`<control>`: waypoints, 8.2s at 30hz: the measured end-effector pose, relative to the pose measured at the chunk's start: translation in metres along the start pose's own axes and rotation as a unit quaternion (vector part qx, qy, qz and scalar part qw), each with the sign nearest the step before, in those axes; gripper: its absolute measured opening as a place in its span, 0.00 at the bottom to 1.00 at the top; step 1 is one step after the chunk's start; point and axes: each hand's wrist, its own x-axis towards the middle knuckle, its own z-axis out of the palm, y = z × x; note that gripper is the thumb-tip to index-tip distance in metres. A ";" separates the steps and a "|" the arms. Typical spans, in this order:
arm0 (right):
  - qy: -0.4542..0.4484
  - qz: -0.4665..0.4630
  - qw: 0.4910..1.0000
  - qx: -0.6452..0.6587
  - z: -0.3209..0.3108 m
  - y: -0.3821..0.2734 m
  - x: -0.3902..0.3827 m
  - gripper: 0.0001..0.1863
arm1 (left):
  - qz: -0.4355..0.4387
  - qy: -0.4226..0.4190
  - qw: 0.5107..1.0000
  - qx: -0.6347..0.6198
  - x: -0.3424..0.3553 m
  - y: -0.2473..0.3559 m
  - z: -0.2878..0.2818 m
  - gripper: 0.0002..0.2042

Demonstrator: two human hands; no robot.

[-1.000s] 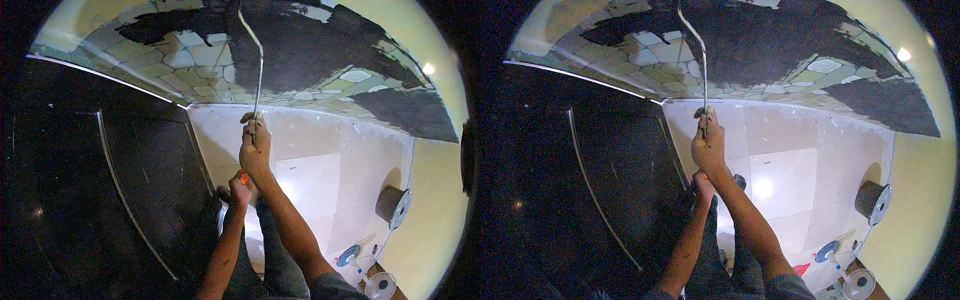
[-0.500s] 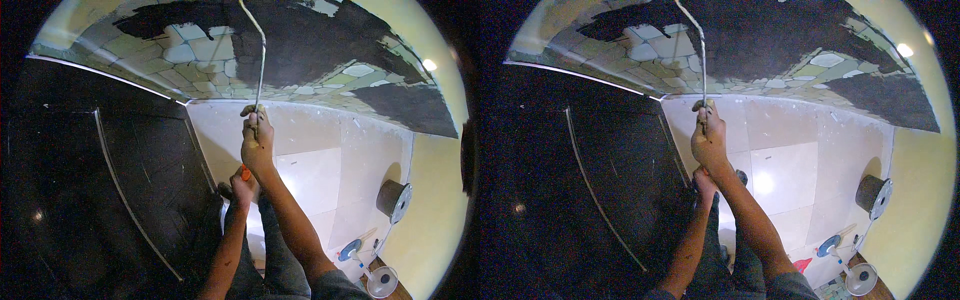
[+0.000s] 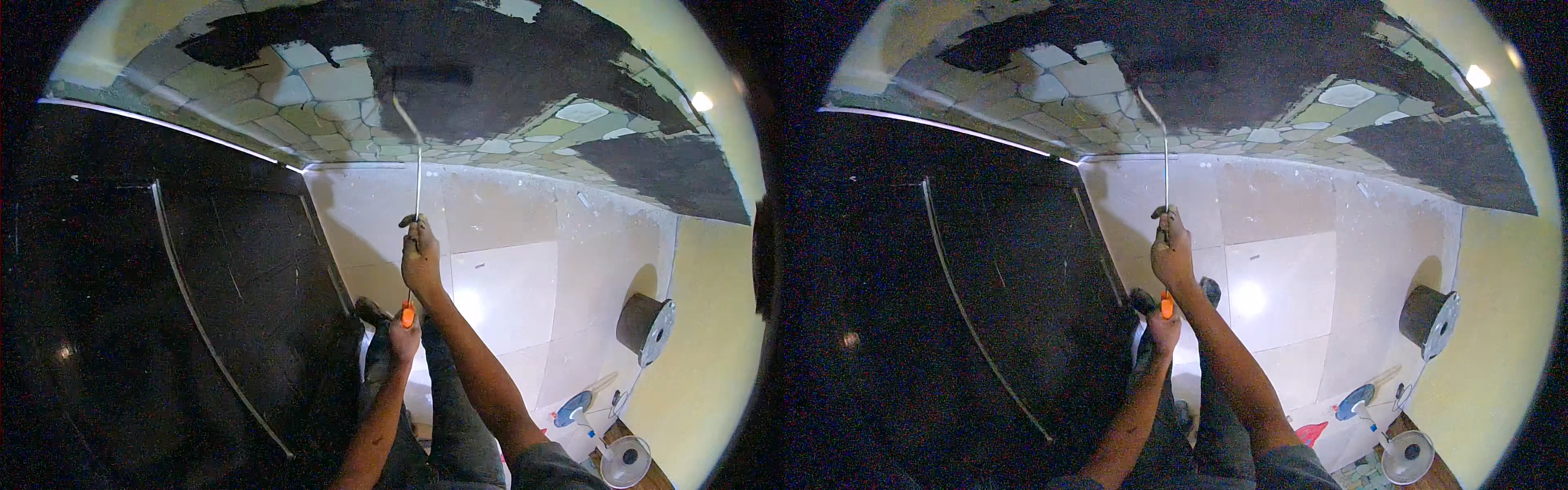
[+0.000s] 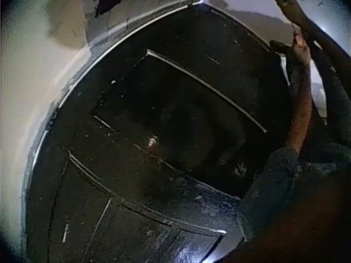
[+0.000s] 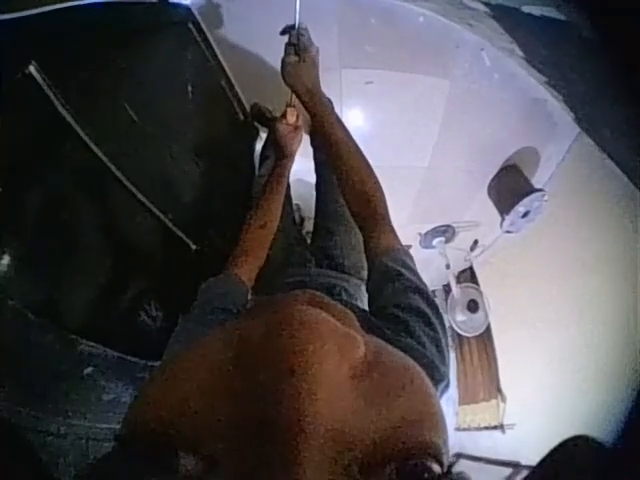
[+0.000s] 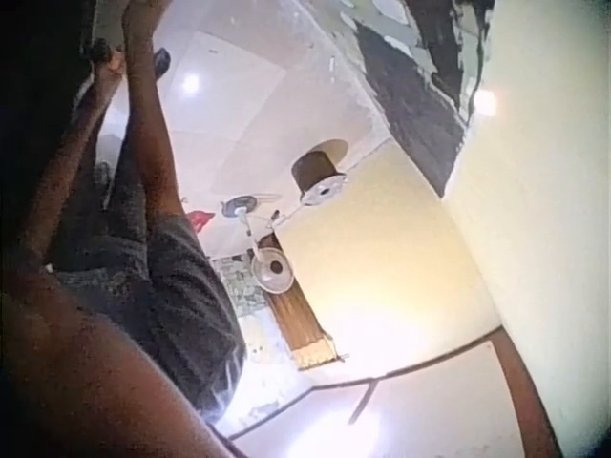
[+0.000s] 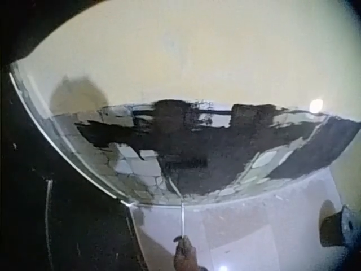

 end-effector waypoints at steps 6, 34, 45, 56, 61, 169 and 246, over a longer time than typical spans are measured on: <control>0.036 -0.071 0.995 0.064 -0.018 -0.080 0.034 0.11 | 0.012 -0.004 0.983 -0.182 0.065 0.035 0.011 0.05; 0.005 -0.058 0.998 -0.016 -0.072 -0.078 0.007 0.12 | 0.002 0.026 1.000 0.013 -0.014 0.108 0.027 0.07; 0.011 -0.033 0.999 -0.021 -0.063 -0.082 0.020 0.10 | 0.094 0.080 0.992 -0.001 0.019 0.101 0.030 0.08; 0.011 -0.046 0.999 0.002 -0.063 -0.087 0.021 0.11 | 0.102 0.049 0.994 0.006 0.015 0.103 0.022 0.08; 0.031 -0.064 0.997 -0.012 -0.057 -0.079 0.022 0.12 | 0.028 0.032 0.998 -0.055 0.019 0.098 0.021 0.08; 0.047 -0.039 0.998 -0.002 -0.070 -0.096 0.021 0.12 | -0.030 0.019 0.968 -0.250 0.024 0.061 0.057 0.06; 0.064 -0.059 0.996 0.020 -0.081 -0.080 0.026 0.12 | 0.075 0.020 0.996 -0.040 0.029 0.106 0.036 0.06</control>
